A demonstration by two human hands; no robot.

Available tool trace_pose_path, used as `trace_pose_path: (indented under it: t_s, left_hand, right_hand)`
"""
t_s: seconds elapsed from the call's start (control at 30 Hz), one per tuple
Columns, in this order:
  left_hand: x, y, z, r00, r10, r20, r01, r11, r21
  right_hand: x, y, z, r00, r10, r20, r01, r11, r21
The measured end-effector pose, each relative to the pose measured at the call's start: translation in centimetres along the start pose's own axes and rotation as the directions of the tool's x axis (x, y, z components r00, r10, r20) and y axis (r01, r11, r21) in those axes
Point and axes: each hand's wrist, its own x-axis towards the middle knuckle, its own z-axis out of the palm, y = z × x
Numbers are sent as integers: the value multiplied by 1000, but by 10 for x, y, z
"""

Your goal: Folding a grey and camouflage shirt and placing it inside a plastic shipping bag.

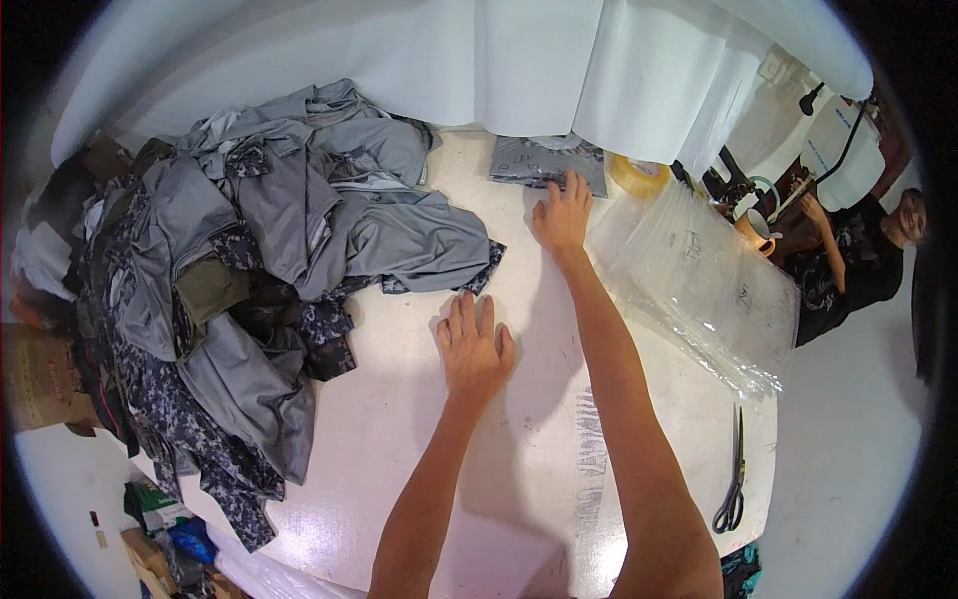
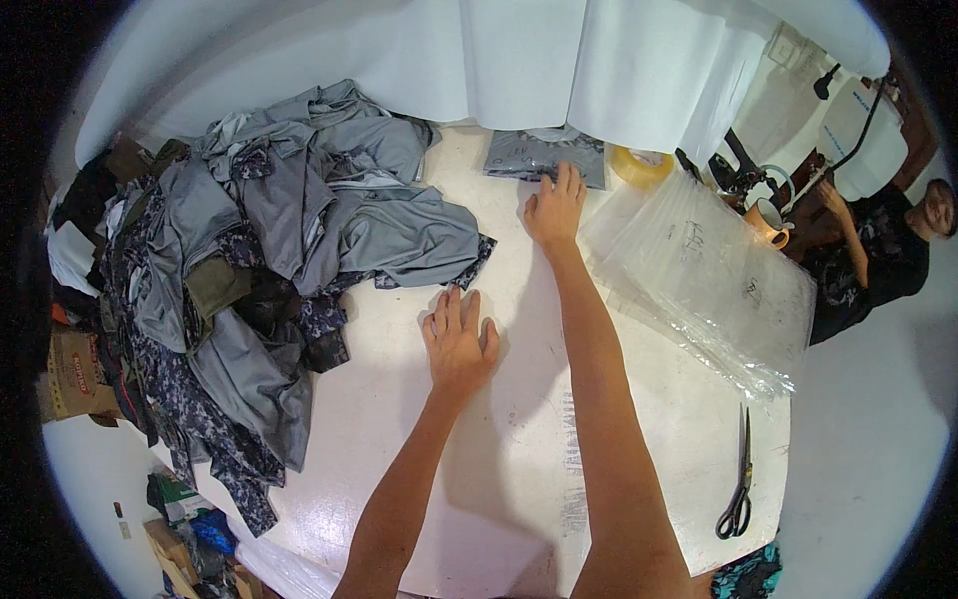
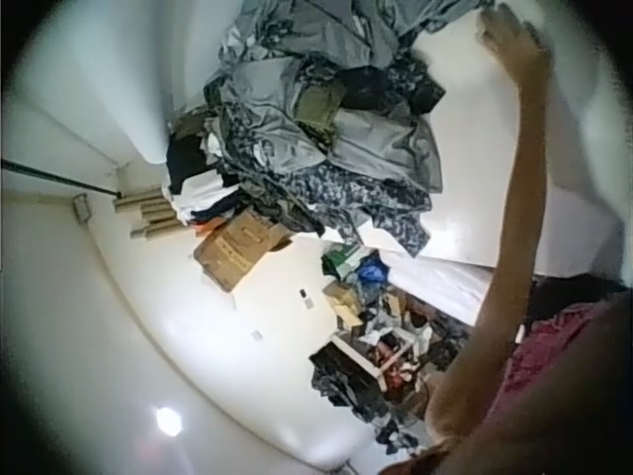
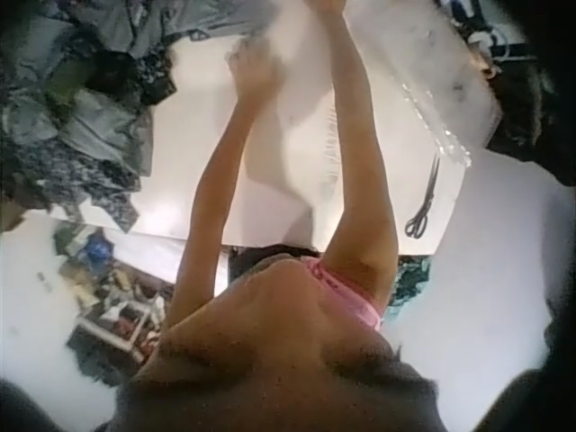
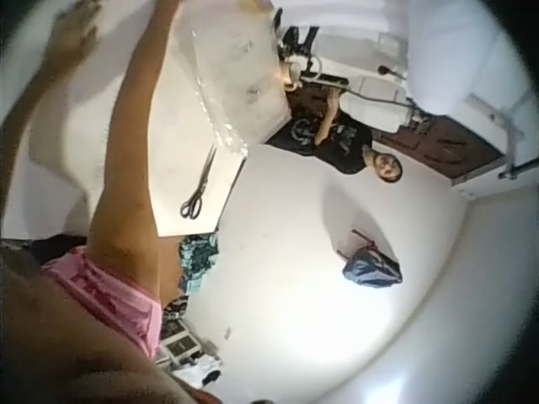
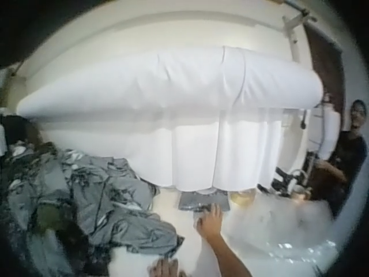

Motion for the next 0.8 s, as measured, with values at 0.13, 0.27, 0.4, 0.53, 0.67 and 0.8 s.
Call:
trace_pose_path:
  t_s: [0.13, 0.27, 0.4, 0.53, 0.67, 0.8]
  left_hand:
    - [-1, -3, 0, 1000, 0, -17, 0, 1000, -13]
    - [0, 2, 1, 999, 11, -30, -12, 1000, -12]
    - [4, 9, 3, 998, 13, -57, -15, 999, -31]
    - [-1, -11, 9, 990, 5, -139, -17, 996, -90]
    - [-19, -39, 1, 933, -322, -162, 119, 700, -704]
    - [-86, -21, -23, 888, -459, -3, 91, 182, -979]
  right_hand:
    - [2, 0, -1, 891, 106, 442, -148, 987, 60]
    - [-5, 3, 5, 961, 140, 238, -136, 990, -29]
    - [-24, -5, -8, 971, 41, 237, -55, 997, 52]
    - [-72, -46, -32, 949, -152, 275, 76, 960, 269]
    - [-118, -79, -55, 941, -248, 231, 112, 870, 480]
    - [-108, -103, -66, 904, -142, 403, 7, 948, 317]
